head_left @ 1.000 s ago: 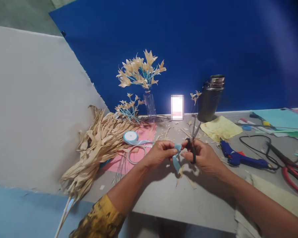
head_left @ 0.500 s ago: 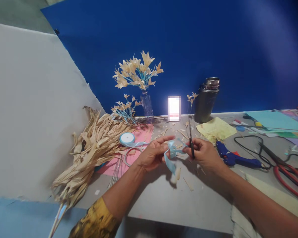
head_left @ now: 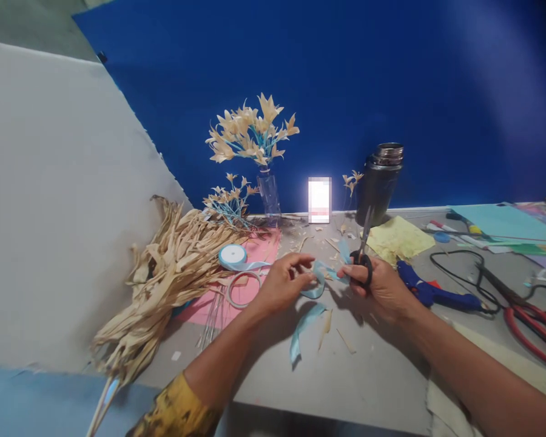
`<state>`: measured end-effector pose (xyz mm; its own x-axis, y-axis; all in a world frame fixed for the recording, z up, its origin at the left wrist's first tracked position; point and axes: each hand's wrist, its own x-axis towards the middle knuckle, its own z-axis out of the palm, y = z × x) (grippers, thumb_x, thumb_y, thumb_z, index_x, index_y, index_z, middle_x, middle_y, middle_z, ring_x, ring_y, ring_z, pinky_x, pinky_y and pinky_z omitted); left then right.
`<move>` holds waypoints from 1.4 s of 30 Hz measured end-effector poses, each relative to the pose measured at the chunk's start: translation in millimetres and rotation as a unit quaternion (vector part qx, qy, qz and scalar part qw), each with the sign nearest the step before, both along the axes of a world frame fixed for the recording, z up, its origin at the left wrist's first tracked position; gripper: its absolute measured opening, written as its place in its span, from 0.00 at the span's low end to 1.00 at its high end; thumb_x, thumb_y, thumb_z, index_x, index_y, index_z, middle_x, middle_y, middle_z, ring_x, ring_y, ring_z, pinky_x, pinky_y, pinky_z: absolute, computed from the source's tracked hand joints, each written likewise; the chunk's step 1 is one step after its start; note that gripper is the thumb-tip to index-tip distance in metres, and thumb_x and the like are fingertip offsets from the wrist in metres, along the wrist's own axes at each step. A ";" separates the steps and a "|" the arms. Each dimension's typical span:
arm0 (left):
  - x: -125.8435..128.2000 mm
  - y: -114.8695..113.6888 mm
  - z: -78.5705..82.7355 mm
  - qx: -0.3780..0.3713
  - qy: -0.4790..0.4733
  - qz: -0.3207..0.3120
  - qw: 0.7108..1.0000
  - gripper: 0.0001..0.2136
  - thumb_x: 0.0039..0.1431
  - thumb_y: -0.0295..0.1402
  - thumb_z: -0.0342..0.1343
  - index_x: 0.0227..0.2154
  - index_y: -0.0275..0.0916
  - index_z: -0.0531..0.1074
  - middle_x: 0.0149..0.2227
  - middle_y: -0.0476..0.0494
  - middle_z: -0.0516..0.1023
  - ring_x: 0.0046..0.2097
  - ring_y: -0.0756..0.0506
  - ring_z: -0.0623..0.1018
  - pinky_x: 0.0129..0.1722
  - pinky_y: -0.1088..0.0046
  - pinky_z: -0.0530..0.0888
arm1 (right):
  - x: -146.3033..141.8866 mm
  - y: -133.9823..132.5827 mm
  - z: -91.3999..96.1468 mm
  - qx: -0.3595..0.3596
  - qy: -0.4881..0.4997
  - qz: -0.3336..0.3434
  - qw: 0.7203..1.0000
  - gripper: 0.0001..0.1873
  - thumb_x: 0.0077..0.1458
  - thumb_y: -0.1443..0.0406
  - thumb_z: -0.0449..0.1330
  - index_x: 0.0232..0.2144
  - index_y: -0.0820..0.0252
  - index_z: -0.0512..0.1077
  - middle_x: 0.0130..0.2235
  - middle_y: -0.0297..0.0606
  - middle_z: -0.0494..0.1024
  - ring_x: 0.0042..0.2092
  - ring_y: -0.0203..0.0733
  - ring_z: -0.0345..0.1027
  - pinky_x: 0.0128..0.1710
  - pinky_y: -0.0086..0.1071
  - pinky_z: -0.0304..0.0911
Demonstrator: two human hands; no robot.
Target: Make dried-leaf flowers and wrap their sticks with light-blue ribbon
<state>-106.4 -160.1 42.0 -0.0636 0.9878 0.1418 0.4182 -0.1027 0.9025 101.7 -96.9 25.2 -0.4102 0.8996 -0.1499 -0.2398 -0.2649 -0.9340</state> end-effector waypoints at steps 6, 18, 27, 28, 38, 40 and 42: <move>32.0 -6.0 -10.7 0.014 -0.051 -0.077 0.996 0.13 0.49 0.28 0.65 0.40 0.39 0.79 0.38 0.45 0.81 0.43 0.44 0.78 0.49 0.66 0.71 | -8.0 -12.9 2.2 0.030 -0.005 -0.017 0.999 0.20 0.38 0.61 0.76 0.31 0.60 0.72 0.23 0.30 0.75 0.19 0.29 0.58 0.18 0.25 0.52; 25.5 -0.6 -18.2 -0.103 -0.402 -0.147 0.898 0.17 0.51 0.43 0.69 0.30 0.37 0.69 0.25 0.47 0.77 0.29 0.47 0.77 0.40 0.65 0.74 | -4.3 -3.8 6.7 0.049 0.003 -0.088 0.995 0.21 0.38 0.56 0.76 0.25 0.59 0.69 0.18 0.26 0.66 0.19 0.29 0.54 0.18 0.25 0.48; 11.6 2.9 -15.5 -0.150 -0.419 -0.185 0.876 0.13 0.53 0.36 0.67 0.29 0.38 0.67 0.18 0.56 0.66 0.18 0.55 0.64 0.24 0.75 0.71 | 4.5 9.3 8.5 0.085 -0.026 -0.167 0.982 0.21 0.34 0.58 0.74 0.30 0.59 0.71 0.21 0.26 0.68 0.21 0.31 0.58 0.19 0.27 0.52; 12.4 2.6 -16.7 -0.160 -0.408 -0.183 0.880 0.14 0.53 0.37 0.68 0.29 0.38 0.67 0.17 0.56 0.66 0.17 0.55 0.63 0.22 0.76 0.69 | 5.8 11.2 6.3 0.113 -0.049 -0.180 0.976 0.20 0.35 0.59 0.74 0.30 0.59 0.72 0.22 0.27 0.69 0.22 0.32 0.59 0.21 0.27 0.54; 11.3 2.8 -24.8 -0.194 -0.320 -0.169 0.912 0.16 0.48 0.41 0.70 0.30 0.35 0.73 0.17 0.53 0.69 0.17 0.53 0.67 0.18 0.78 0.61 | 11.1 19.9 2.4 0.173 -0.104 -0.208 0.957 0.16 0.39 0.58 0.71 0.29 0.58 0.73 0.25 0.31 0.73 0.28 0.38 0.64 0.27 0.30 0.58; 11.9 2.3 -24.1 -0.196 -0.323 -0.162 0.911 0.15 0.49 0.41 0.70 0.30 0.36 0.74 0.16 0.53 0.69 0.17 0.53 0.66 0.18 0.78 0.60 | 10.1 19.3 5.1 0.149 -0.087 -0.209 0.963 0.17 0.37 0.58 0.72 0.29 0.58 0.72 0.25 0.31 0.72 0.27 0.37 0.63 0.26 0.29 0.57; 12.5 1.9 -22.5 -0.199 -0.323 -0.143 0.914 0.15 0.48 0.40 0.70 0.29 0.36 0.74 0.16 0.53 0.69 0.17 0.53 0.66 0.17 0.79 0.59 | 9.4 18.7 8.3 0.128 -0.068 -0.207 0.968 0.18 0.35 0.59 0.72 0.29 0.58 0.71 0.26 0.31 0.72 0.27 0.36 0.62 0.25 0.29 0.57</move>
